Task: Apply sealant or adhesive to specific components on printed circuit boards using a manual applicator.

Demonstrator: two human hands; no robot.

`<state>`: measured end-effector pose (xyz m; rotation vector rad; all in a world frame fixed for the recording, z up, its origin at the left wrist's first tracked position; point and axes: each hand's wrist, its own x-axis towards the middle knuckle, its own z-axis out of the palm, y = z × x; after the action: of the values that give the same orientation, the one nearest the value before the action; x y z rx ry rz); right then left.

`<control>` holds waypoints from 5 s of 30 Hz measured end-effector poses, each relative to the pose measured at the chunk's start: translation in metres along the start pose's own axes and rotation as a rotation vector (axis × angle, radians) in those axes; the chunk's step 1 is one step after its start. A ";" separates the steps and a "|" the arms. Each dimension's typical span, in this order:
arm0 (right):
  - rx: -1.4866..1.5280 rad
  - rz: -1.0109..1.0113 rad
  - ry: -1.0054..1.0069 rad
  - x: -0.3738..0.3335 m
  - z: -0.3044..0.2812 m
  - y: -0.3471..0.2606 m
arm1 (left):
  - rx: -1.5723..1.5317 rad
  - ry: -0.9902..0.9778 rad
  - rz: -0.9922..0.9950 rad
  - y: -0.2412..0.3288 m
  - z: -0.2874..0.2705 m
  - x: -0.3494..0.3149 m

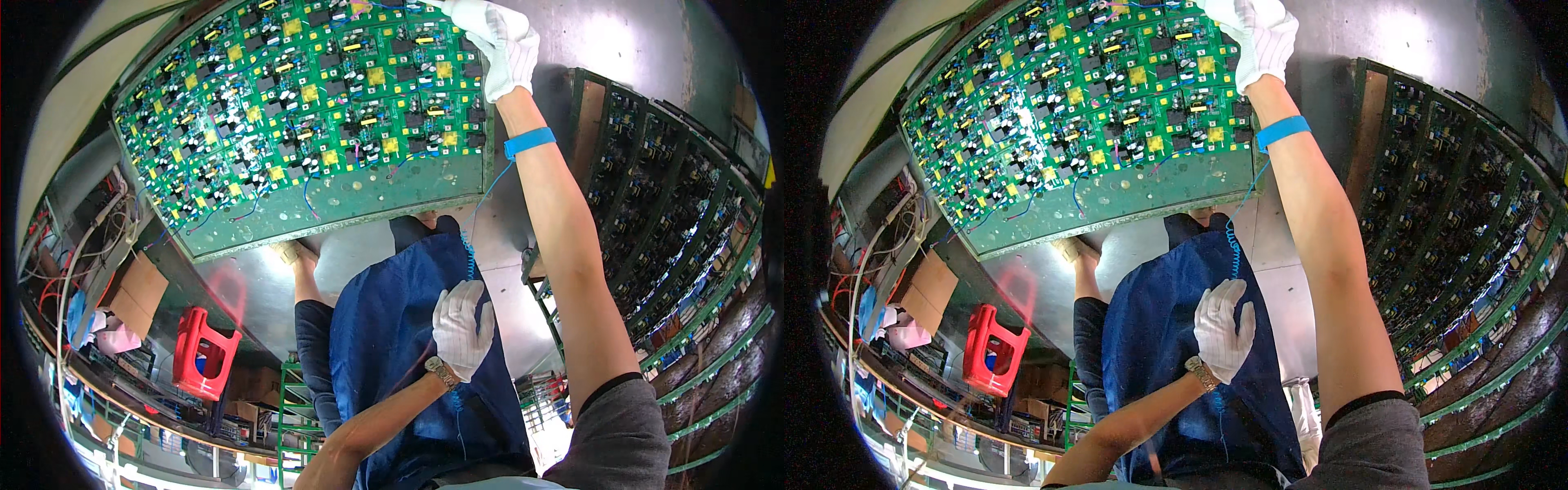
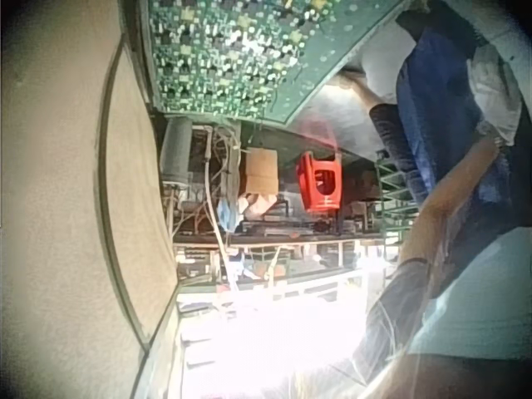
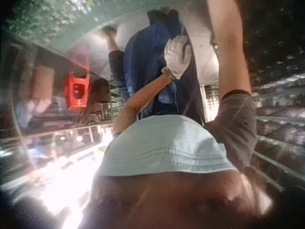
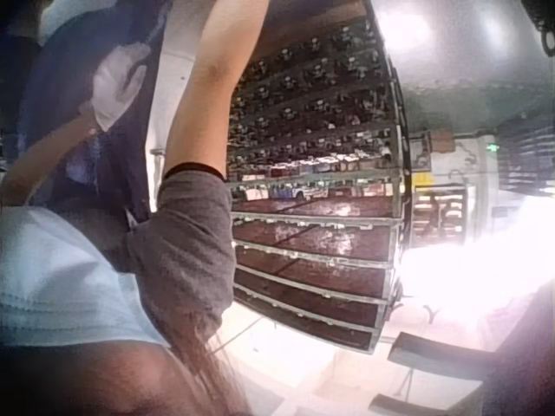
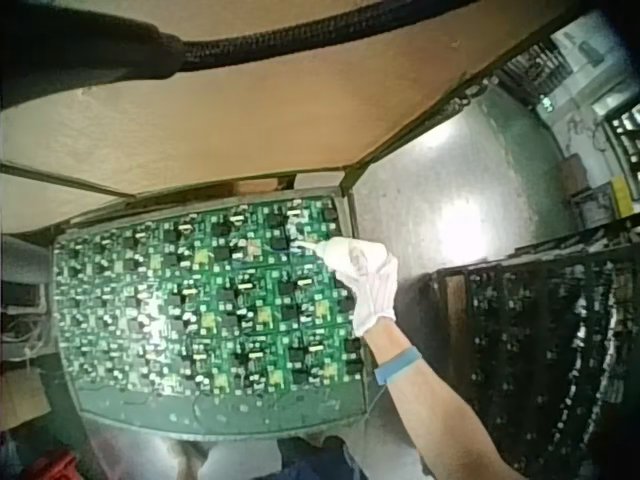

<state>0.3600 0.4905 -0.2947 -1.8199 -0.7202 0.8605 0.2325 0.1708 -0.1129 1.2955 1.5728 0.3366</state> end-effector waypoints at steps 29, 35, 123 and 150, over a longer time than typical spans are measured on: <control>1.042 0.401 -0.323 0.007 -0.034 0.039 | -0.027 -0.012 -0.022 -0.006 -0.006 -0.007; 0.882 0.294 -0.220 0.003 -0.025 0.038 | -0.024 -0.019 -0.027 -0.006 -0.006 -0.005; -0.508 -0.632 0.053 -0.019 0.111 -0.037 | -0.070 0.026 -0.050 -0.026 -0.031 0.004; -0.652 -0.651 -0.026 -0.022 0.112 -0.035 | -0.070 0.042 -0.036 -0.027 -0.029 0.003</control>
<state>0.2531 0.5424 -0.2894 -1.9151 -1.6320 0.2157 0.1938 0.1743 -0.1213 1.2117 1.6040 0.3948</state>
